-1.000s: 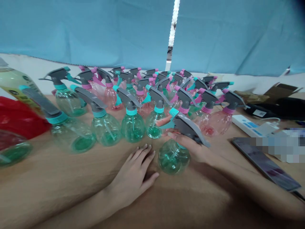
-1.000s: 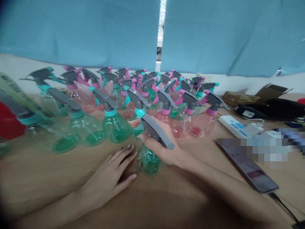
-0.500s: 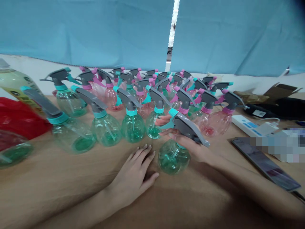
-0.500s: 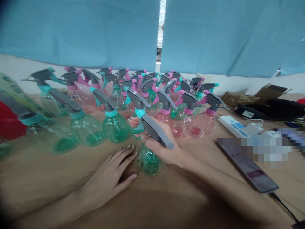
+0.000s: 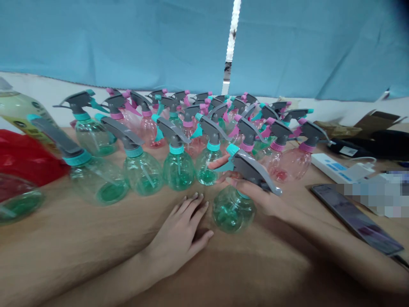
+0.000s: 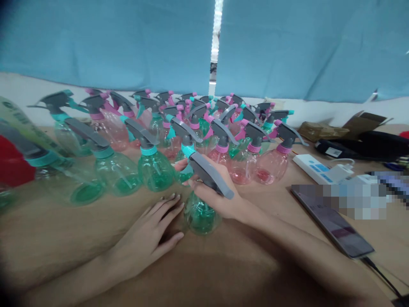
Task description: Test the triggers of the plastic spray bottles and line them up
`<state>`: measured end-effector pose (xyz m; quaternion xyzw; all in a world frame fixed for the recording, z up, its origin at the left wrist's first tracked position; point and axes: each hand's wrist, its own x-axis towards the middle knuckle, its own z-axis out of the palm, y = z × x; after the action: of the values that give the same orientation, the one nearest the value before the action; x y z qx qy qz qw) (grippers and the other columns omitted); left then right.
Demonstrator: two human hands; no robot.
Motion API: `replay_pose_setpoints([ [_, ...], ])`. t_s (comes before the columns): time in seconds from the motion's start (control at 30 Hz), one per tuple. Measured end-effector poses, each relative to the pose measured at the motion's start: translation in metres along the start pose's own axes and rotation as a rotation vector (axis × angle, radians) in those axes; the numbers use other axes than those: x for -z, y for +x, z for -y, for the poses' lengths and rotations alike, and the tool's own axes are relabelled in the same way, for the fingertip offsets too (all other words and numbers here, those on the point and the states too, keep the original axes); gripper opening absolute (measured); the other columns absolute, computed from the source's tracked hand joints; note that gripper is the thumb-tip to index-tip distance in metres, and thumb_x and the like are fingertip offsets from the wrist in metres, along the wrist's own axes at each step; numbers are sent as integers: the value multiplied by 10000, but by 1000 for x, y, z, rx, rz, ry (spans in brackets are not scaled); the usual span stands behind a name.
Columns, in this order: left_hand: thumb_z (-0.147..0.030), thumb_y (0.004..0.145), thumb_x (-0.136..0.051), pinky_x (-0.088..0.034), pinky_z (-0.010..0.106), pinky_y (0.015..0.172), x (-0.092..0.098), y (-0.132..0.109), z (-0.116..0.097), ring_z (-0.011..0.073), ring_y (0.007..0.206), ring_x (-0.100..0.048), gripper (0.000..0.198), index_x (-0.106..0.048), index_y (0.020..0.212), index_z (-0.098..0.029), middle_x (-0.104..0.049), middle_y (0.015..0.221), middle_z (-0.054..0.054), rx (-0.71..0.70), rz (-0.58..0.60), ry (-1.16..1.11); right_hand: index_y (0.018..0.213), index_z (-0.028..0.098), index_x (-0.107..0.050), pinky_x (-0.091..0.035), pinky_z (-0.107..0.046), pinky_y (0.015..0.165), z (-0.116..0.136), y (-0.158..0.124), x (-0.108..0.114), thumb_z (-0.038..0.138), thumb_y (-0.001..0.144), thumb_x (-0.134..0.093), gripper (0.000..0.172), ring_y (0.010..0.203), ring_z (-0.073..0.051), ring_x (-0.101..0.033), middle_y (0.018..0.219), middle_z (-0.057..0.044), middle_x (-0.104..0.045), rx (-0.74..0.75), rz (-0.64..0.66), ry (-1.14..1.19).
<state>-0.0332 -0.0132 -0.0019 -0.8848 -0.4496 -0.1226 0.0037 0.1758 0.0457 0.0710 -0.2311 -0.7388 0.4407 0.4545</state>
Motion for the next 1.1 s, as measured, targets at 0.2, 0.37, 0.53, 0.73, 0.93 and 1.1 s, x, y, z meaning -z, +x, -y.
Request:
replay_pose_setpoints([
  [0.2, -464, 953, -467, -360, 449, 1048, 0, 0, 0, 289, 1315, -397, 538, -454, 1358, -111, -442, 1434, 150, -3, 7, 13, 1205, 282, -586, -532, -305, 752, -11, -5, 2, 217, 870, -499, 352, 780, -158, -647, 934, -8, -691, -57, -5, -74],
  [0.37, -461, 952, -476, -369, 459, 1041, -1, 1, 0, 296, 1317, -393, 550, -450, 1363, -97, -436, 1437, 161, -8, 16, 23, 1176, 283, -606, -517, -292, 712, -7, -5, 2, 265, 878, -513, 312, 691, -142, -608, 843, 1, -670, -67, -12, -121],
  [0.53, -459, 950, -481, -367, 462, 1042, 0, 1, -1, 298, 1311, -398, 552, -453, 1360, -91, -445, 1429, 163, -15, 11, 26, 1213, 285, -577, -502, -291, 661, -10, -5, 3, 278, 879, -516, 340, 657, -146, -593, 791, 2, -639, -80, -28, -141],
  [0.73, -463, 955, -466, -366, 454, 1043, 0, 1, -1, 294, 1312, -401, 540, -458, 1356, -101, -451, 1425, 157, -10, 4, 11, 1221, 283, -564, -496, -305, 635, -9, -5, 2, 307, 888, -519, 338, 615, -146, -566, 733, 8, -601, -74, -27, -123],
  [0.93, -474, 960, -441, -368, 452, 1039, -1, 0, 0, 286, 1309, -408, 519, -458, 1359, -142, -453, 1428, 135, -4, -15, -6, 1241, 293, -541, -515, -324, 696, -8, -3, 2, 314, 874, -580, 370, 748, -167, -622, 860, -13, -646, -89, -30, -81],
  [1.1, -463, 957, -452, -367, 457, 1042, -1, 0, 0, 291, 1312, -401, 534, -455, 1358, -110, -454, 1424, 152, -8, -6, -2, 1229, 297, -543, -532, -332, 750, -8, 2, 0, 347, 863, -608, 375, 810, -164, -652, 984, -22, -676, -58, -3, -90],
])
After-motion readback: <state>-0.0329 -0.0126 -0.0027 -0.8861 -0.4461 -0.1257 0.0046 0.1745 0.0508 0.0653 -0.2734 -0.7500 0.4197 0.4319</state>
